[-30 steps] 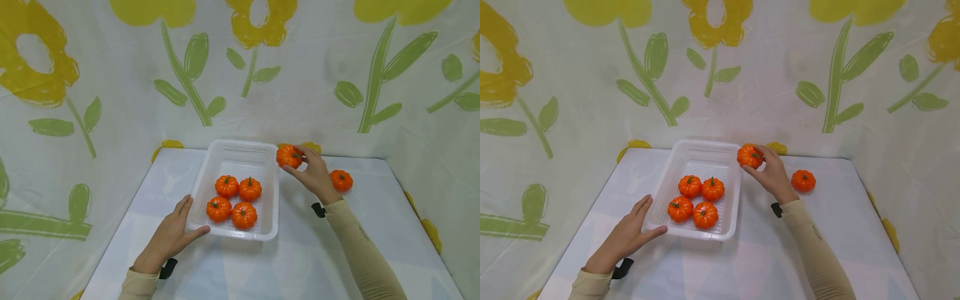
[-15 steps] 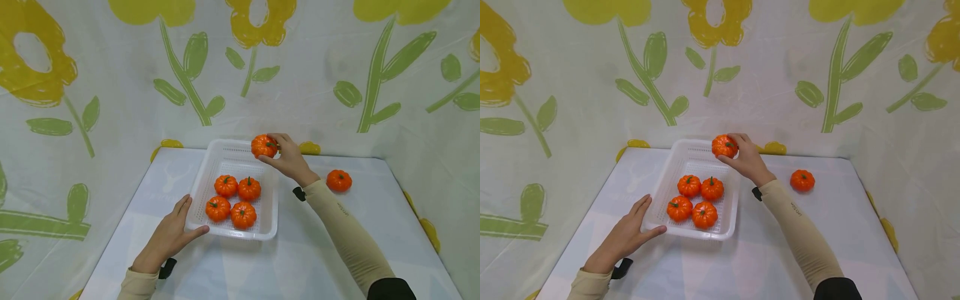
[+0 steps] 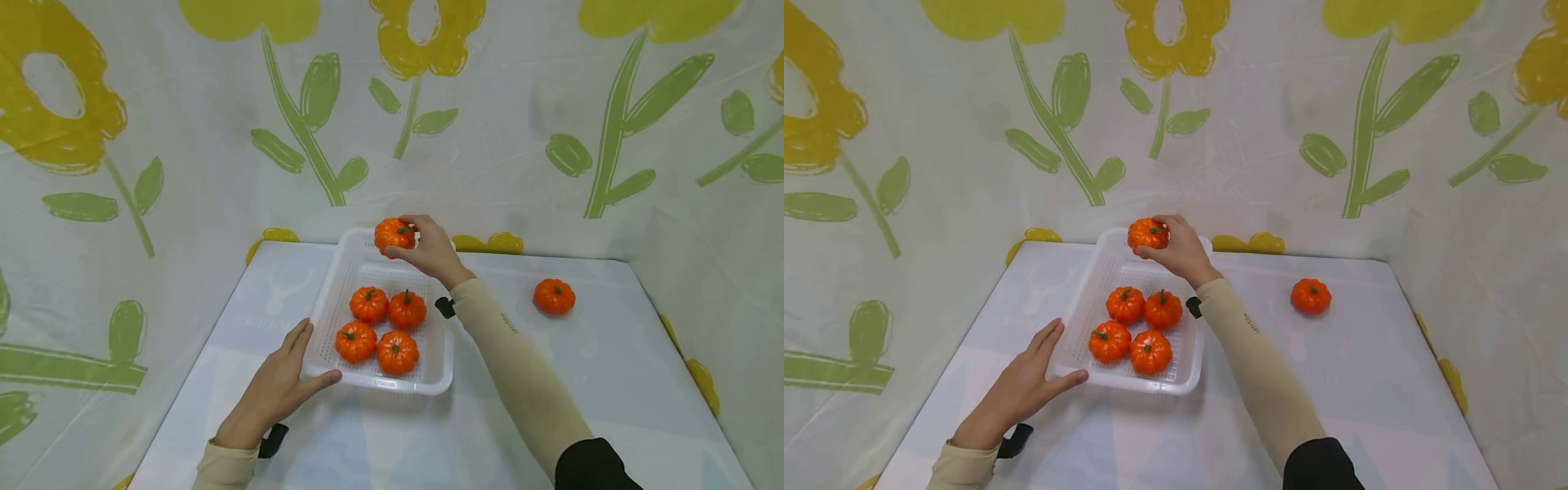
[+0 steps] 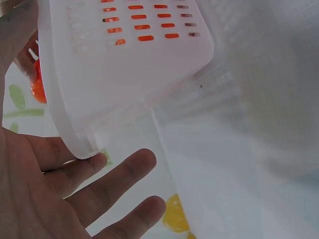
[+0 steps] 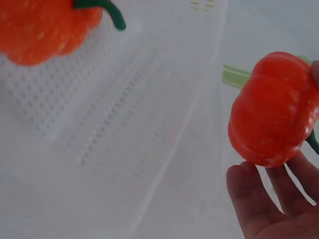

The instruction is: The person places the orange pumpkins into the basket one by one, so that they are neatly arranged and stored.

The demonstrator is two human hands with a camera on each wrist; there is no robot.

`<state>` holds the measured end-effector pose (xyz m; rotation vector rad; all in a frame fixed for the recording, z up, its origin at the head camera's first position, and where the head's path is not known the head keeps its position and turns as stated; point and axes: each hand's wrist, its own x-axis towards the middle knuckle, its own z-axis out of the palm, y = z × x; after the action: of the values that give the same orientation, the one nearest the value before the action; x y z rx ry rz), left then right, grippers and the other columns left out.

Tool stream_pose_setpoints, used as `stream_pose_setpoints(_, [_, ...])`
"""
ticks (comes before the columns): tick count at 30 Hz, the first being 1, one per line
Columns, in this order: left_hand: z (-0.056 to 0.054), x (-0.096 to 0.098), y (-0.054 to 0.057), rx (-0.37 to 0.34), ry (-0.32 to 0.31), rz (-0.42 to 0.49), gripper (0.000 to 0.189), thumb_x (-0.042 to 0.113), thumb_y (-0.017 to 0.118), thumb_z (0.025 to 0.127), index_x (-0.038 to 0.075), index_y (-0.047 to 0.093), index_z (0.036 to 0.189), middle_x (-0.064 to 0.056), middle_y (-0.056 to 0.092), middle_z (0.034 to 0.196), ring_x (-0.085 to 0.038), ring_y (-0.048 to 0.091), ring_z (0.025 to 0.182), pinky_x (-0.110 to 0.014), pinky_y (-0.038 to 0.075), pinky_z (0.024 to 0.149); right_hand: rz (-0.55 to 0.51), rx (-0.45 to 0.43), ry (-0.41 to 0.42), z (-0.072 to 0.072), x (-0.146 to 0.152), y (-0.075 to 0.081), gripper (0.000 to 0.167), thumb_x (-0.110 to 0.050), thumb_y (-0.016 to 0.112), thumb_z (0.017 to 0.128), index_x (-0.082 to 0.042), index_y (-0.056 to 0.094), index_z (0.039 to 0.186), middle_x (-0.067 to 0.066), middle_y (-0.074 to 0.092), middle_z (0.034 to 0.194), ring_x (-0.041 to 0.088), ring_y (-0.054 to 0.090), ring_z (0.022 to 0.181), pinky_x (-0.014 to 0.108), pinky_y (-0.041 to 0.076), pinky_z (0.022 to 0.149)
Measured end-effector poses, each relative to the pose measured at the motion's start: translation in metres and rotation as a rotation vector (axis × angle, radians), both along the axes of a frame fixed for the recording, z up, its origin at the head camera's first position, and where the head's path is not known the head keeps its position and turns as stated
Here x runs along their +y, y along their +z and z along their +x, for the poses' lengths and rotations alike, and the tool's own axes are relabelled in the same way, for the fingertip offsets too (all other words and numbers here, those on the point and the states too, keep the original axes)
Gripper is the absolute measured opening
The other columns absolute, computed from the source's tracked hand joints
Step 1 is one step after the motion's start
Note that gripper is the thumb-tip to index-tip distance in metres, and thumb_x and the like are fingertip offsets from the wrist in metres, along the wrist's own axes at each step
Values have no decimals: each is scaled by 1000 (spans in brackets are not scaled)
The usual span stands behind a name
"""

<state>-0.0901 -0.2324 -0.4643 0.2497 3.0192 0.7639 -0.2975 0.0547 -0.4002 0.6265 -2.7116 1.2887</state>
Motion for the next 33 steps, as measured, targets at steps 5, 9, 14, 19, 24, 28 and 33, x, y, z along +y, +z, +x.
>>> stream_pose_setpoints(5, [0, -1, 0, 4, -4, 1, 115, 77, 64, 81, 0, 28, 158, -16, 26, 164, -45, 54, 126, -59, 46, 103, -12, -51, -12, -7, -16, -10, 72, -41, 82, 86, -12, 53, 145, 6, 51, 144, 25, 51, 121, 39, 49, 100])
stream_pose_setpoints(9, [0, -1, 1, 9, -3, -2, 114, 77, 63, 82, 0, 28, 158, -16, 26, 164, -46, 54, 126, -60, 46, 103, -13, -97, -12, -13, -26, -18, 72, -37, 82, 87, -11, 51, 146, 8, 50, 145, 26, 51, 124, 40, 46, 104])
stream_pose_setpoints(14, [0, -1, 2, 1, 7, -4, 115, 78, 63, 81, 0, 28, 158, -16, 25, 164, -46, 53, 126, -60, 46, 102, 29, -186, -1, -15, -36, -30, 71, -33, 81, 88, -10, 49, 146, 8, 50, 144, 26, 50, 126, 41, 43, 109])
stream_pose_setpoints(19, [0, -1, 1, 3, 9, 3, 115, 78, 63, 81, 0, 28, 158, -16, 25, 164, -46, 54, 126, -60, 46, 102, 85, -234, -6, -16, -44, -43, 71, -30, 83, 87, -10, 50, 145, 8, 49, 146, 26, 48, 131, 41, 39, 113])
stream_pose_setpoints(24, [0, -1, 1, 5, 6, 4, 114, 77, 63, 82, 0, 28, 158, -16, 26, 164, -46, 54, 126, -60, 46, 102, 125, -268, -17, -18, -47, -58, 68, -31, 84, 85, -10, 53, 143, 9, 49, 144, 27, 48, 131, 42, 40, 113])
stream_pose_setpoints(28, [0, 0, 1, 7, 1, 5, 114, 76, 64, 82, 1, 28, 158, -15, 26, 164, -45, 54, 125, -59, 46, 103, 153, -281, -26, -20, -48, -69, 65, -32, 84, 85, -10, 56, 140, 9, 54, 140, 27, 50, 128, 42, 41, 111])
stream_pose_setpoints(33, [0, 0, 1, 15, 3, 6, 113, 75, 65, 82, 1, 29, 158, -15, 27, 164, -45, 55, 124, -59, 47, 102, 163, -278, -24, -20, -51, -75, 72, -30, 84, 85, -6, 52, 144, 12, 53, 143, 29, 49, 131, 42, 39, 114])
